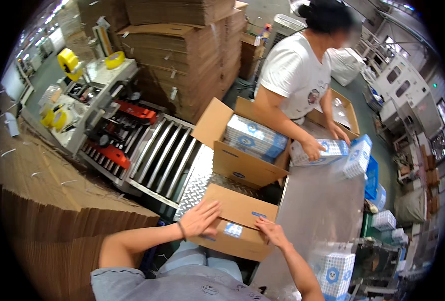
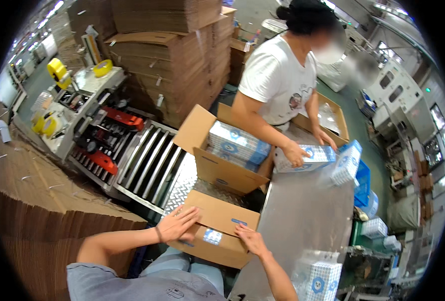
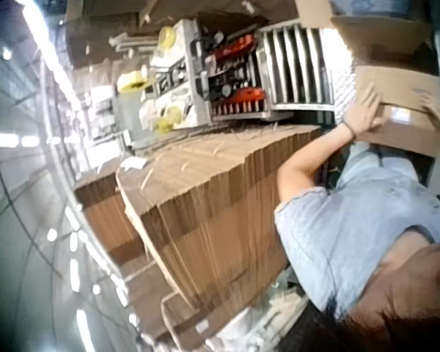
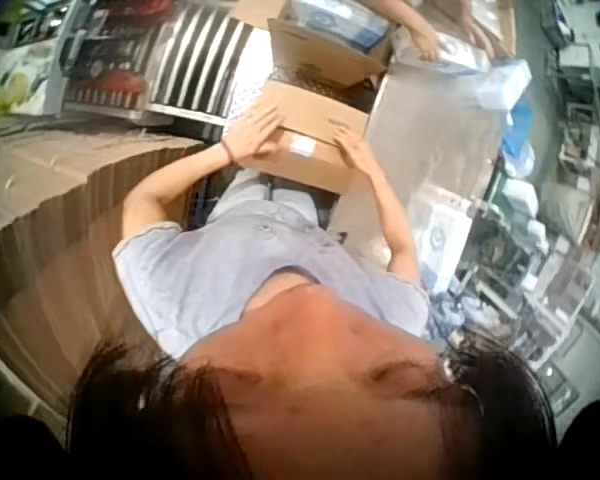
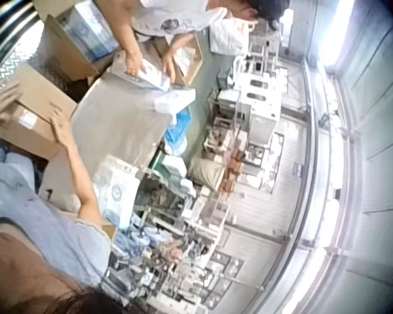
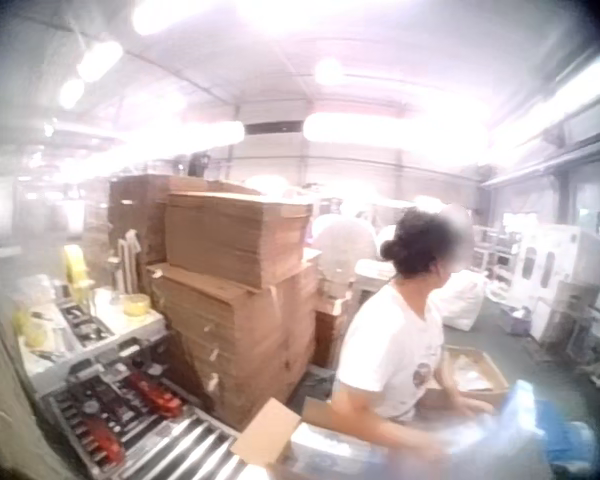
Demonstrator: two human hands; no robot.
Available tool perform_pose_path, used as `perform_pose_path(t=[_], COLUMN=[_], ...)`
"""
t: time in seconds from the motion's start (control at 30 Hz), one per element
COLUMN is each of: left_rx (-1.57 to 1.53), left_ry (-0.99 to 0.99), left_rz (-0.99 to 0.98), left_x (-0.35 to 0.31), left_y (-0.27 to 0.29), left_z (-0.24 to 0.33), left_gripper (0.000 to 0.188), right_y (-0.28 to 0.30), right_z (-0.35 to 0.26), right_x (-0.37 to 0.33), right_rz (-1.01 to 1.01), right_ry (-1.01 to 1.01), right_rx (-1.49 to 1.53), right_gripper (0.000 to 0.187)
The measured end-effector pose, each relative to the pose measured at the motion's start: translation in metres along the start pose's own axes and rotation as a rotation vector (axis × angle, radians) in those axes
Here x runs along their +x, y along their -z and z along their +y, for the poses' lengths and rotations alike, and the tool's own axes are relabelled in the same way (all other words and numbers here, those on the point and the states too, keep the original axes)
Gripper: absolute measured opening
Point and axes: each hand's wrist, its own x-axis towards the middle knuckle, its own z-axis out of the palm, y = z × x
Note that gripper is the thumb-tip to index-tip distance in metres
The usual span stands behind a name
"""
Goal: The person assembles cardboard boxes and packs them with bubble wrap and small blue product boxes. They work alongside a coworker at a packing station, repeatedly folding box flaps, inserting protective material, and arranging items inside the containers.
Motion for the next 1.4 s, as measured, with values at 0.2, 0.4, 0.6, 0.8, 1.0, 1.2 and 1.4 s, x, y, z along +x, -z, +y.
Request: perform_pose_path(t=[0.2,0.4,0.6,0.8,1.0,1.2,1.4], left_rx=[-0.639,-0.943,-0.856,0.011,-0.078,0.005,0.107], left_ry=[0.484,0.508,0.305,0.482,0.537,0.585,0.570], left_rz=[0.386,0.241,0.052,0.236,0.286,0.169,0.164], left_x=[0.007,-0.011,0.000,-0.035,-0.084,-0.119,-0.158], left_y=[-0.106,-0.085,-0.055,0.012,0.027,0.059,0.075], left_z=[-0.034,-0.084,-0.259,-0.374,-0.433,-0.509,-0.553], left_gripper=[0.061,0.053,0.051,0.069,0.078,0.079,0.082], right_y=[-0.084,-0.148,-0.237,-0.283,-0.297,-0.323,-0.343], right_z=[0.000,-0.021,-0.094,-0.131,-0.136,-0.156,-0.195], right_x=[-0.017,-0.013,0.112,0.314,0.496,0.600,0.637], right_rz=[0.576,0.754,0.984,0.858,0.557,0.467,0.260], right_ry=[-0.478,-0.677,-0.823,-0.682,-0.508,-0.436,-0.481], right_rx=[-0.264,0.305,0.238,0.485,0.284,0.188,0.239], right_gripper=[0.053,0.062,0.053,0.071,0.061,0.055,0.062])
